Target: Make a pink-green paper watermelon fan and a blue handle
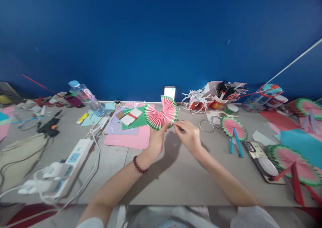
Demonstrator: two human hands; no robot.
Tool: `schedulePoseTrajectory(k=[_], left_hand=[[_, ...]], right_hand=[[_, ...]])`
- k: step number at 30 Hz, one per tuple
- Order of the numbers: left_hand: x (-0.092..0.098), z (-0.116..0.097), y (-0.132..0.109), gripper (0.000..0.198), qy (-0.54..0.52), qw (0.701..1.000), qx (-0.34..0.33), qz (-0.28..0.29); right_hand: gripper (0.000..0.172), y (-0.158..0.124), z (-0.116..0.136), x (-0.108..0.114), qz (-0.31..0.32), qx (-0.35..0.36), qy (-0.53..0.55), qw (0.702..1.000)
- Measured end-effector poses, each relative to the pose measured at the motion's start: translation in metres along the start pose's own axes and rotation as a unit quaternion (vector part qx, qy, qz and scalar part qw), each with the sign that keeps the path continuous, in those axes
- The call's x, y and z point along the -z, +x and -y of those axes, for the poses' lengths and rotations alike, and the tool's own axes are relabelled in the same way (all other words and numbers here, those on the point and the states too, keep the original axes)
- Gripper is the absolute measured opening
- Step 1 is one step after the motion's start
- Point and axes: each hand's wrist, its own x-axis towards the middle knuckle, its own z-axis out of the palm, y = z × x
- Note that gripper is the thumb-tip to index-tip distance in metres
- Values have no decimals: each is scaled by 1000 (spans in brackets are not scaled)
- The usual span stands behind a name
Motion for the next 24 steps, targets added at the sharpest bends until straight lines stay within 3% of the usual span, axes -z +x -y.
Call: schedulePoseTrajectory(k=[10, 16, 24], left_hand=[[-2, 11, -3, 30, -22, 999, 36, -22], [-5, 6, -5, 27, -50, 998, 26, -2], [-4, 3, -5, 28, -42, 999, 18, -9]], right_hand=[[19, -7, -1, -7, -25, 12, -26, 999], [19, -7, -2, -8, -30, 33, -40, 998], [17, -3, -1, -4, -21, 3, -28, 999]])
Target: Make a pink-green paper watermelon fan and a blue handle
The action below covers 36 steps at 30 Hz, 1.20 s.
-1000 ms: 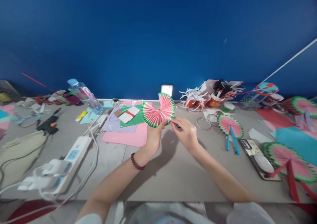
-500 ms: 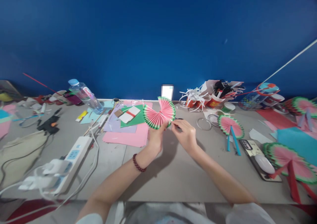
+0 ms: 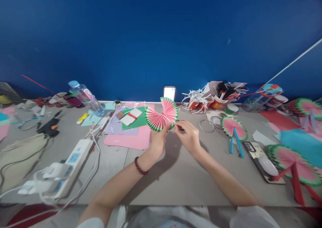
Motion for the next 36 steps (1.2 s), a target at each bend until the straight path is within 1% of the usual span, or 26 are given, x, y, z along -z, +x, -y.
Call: schedulePoseTrajectory(k=[5, 9, 12, 16, 21, 31, 36], left_hand=[[1, 0, 1, 28, 13, 1000, 1, -10], [2, 0, 1, 29, 28, 1000, 5, -12], [2, -1, 1, 30, 28, 1000, -5, -7], [2, -1, 2, 29, 19, 999, -27, 8], [2, 2, 2, 30, 26, 999, -29, -6], [3, 1, 1, 25, 22, 1000, -15, -3], [2, 2, 1, 28, 33, 999, 0, -28]], right_hand=[[16, 2, -1, 3, 10, -18, 11, 1000], [16, 4, -2, 5, 16, -20, 11, 1000], [16, 5, -1, 6, 19, -6, 12, 1000], [17, 5, 0, 6, 14, 29, 4, 999], [20, 3, -2, 5, 23, 62, -22, 998], [20, 0, -5, 4, 38, 74, -28, 996], [19, 0, -4, 4, 37, 91, -56, 994]])
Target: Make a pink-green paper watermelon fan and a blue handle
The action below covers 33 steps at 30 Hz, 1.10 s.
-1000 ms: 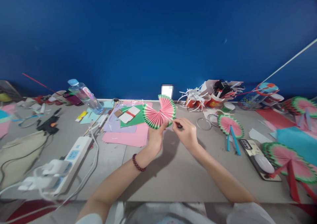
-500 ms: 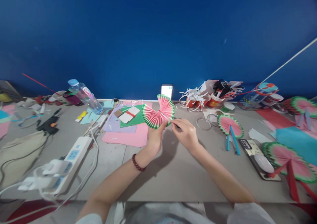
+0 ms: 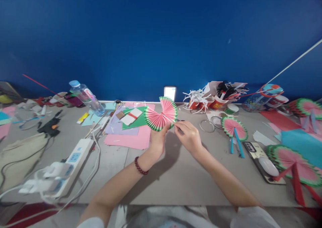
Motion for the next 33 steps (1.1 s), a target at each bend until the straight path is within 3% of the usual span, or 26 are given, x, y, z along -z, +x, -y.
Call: schedulePoseTrajectory(k=[7, 14, 24, 33], left_hand=[[-3, 0, -3, 29, -6, 1000, -1, 12], [-2, 2, -3, 27, 18, 999, -34, 14], [1, 2, 2, 35, 12, 1000, -25, 6], [3, 8, 3, 36, 34, 998, -49, 5]], right_hand=[[17, -2, 3, -1, 0, 5, -77, 997], [17, 1, 3, 0, 3, -33, -38, 999], [16, 10, -4, 11, -11, -92, 15, 996], [13, 9, 0, 8, 21, -108, 92, 990]])
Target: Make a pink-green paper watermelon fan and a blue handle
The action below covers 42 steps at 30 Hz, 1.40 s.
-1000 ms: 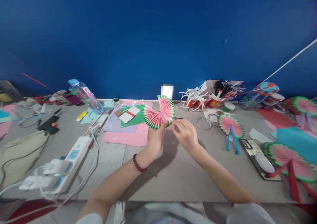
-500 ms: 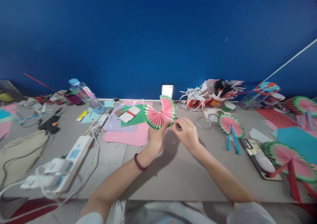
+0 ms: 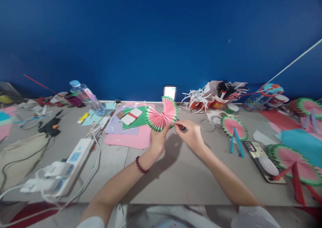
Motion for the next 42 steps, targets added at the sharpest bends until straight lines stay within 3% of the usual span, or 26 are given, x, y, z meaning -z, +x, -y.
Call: schedulePoseTrajectory(k=[16, 28, 35, 42], left_hand=[[-6, -7, -9, 39, 16, 1000, -16, -13], [-4, -5, -7, 39, -22, 1000, 13, 13], [-1, -6, -4, 42, 8, 1000, 4, 2], [0, -7, -1, 45, -4, 1000, 7, 8]], right_hand=[[16, -3, 1, -4, -6, -13, -1, 1000], [13, -3, -1, -5, -10, -23, -3, 1000], [11, 4, -7, 3, -26, -36, -17, 999], [12, 6, -4, 8, 21, -69, 65, 995]])
